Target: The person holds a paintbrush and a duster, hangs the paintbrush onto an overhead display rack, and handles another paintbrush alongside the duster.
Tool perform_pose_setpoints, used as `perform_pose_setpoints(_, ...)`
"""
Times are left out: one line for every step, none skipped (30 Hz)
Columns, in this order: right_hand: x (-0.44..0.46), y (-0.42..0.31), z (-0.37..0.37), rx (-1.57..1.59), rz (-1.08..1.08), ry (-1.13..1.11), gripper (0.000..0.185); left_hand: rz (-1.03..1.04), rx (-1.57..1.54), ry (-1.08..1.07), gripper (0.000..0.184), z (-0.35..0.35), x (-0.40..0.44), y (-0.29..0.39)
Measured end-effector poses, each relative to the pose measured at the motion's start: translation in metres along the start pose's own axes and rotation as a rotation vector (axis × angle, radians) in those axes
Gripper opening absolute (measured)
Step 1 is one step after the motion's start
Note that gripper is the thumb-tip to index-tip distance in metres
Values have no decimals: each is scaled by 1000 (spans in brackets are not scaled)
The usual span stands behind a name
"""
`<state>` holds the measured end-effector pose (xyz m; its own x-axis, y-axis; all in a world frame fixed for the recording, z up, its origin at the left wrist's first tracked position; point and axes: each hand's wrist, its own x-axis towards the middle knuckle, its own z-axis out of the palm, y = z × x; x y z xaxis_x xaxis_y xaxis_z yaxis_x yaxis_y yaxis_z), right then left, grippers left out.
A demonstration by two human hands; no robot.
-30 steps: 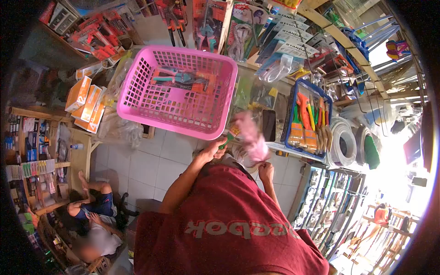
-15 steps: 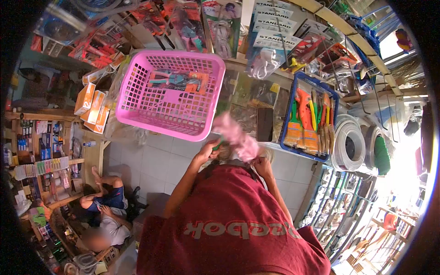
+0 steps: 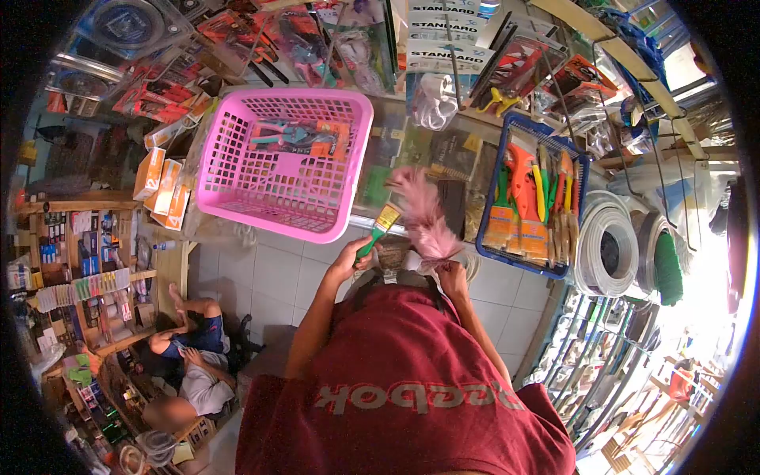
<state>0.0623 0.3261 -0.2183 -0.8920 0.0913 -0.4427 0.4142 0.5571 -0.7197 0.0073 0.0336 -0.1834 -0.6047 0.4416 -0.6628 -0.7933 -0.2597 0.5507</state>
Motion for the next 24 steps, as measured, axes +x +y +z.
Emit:
perform_pose_setpoints(-2, -5, -3, 59, -49, -37, 25, -4, -5, 15, 39, 2, 0, 1)
perform_pose_setpoints(-3, -10, -7, 116, -99, -73, 25, -7, -11, 30, 39, 4, 0, 2)
perform_pose_setpoints(-1, -6, -6, -11, -112, -64, 24, 1, -9, 33, 40, -1, 2, -2)
perform_pose_setpoints(2, 2, -3, -137, -125, -54, 23, 10, -7, 37, 40, -9, 6, -9)
perform_pose_setpoints(5, 10, 1, -264, -139, -44, 22, 19, -5, 41, 40, -18, 10, -16)
perform_pose_setpoints(6, 5, 0, -205, -141, 15, 22, 36, 30, 60, 40, -18, 9, -15)
perform_pose_setpoints(6, -6, -3, -146, -145, 72, 22, 55, 65, 79, 41, -16, 7, -12)
perform_pose_setpoints(5, -14, -4, -86, -147, 129, 23, 71, 100, 98, 41, -14, 4, -9)
perform_pose_setpoints(4, -15, -5, -77, -174, 80, 23, 95, 174, 134, 40, -11, 1, -7)
perform_pose_setpoints(3, -15, -6, -68, -201, 34, 23, 119, 248, 167, 40, -7, -2, -4)
perform_pose_setpoints(2, -15, -7, -61, -228, -11, 23, 145, 322, 200, 39, -5, -3, -1)
perform_pose_setpoints(2, -12, -3, -80, -128, -20, 23, 164, 365, 209, 39, -9, -1, -4)
perform_pose_setpoints(1, -9, -1, -113, -135, 16, 23, 184, 408, 218, 39, -12, 2, -8)
perform_pose_setpoints(-1, -6, 0, -146, -142, 53, 23, 204, 451, 226, 39, -16, 5, -10)
perform_pose_setpoints(-1, -7, 0, -180, -149, 90, 23, 192, 433, 202, 38, -13, 2, -4)
perform_pose_setpoints(-8, -24, -4, -130, -39, 141, 24, 179, 413, 178, 37, -8, -4, 4)
perform_pose_setpoints(-7, -22, -4, -83, -10, 103, 22, 164, 393, 154, 36, -4, -10, 10)
perform_pose_setpoints(-7, -20, -3, -35, 22, 65, 22, 146, 393, 136, 37, -8, -9, 10)
perform_pose_setpoints(-8, -18, -1, 14, 54, 29, 24, 128, 394, 117, 38, -12, -8, 10)
perform_pose_setpoints(-11, -16, 4, 6, -21, 73, 23, 110, 397, 96, 39, -15, -6, 10)
perform_pose_setpoints(-14, -18, 6, -13, -68, 71, 23, 105, 406, 84, 39, -14, -6, 13)
perform_pose_setpoints(-18, -20, 6, -34, -116, 68, 24, 100, 413, 72, 40, -13, -7, 15)
perform_pose_setpoints(-21, -21, 7, -56, -164, 63, 26, 96, 419, 62, 41, -12, -8, 17)
perform_pose_setpoints(-21, -17, 13, 22, -213, 135, 25, 98, 410, 38, 38, -13, -9, 19)
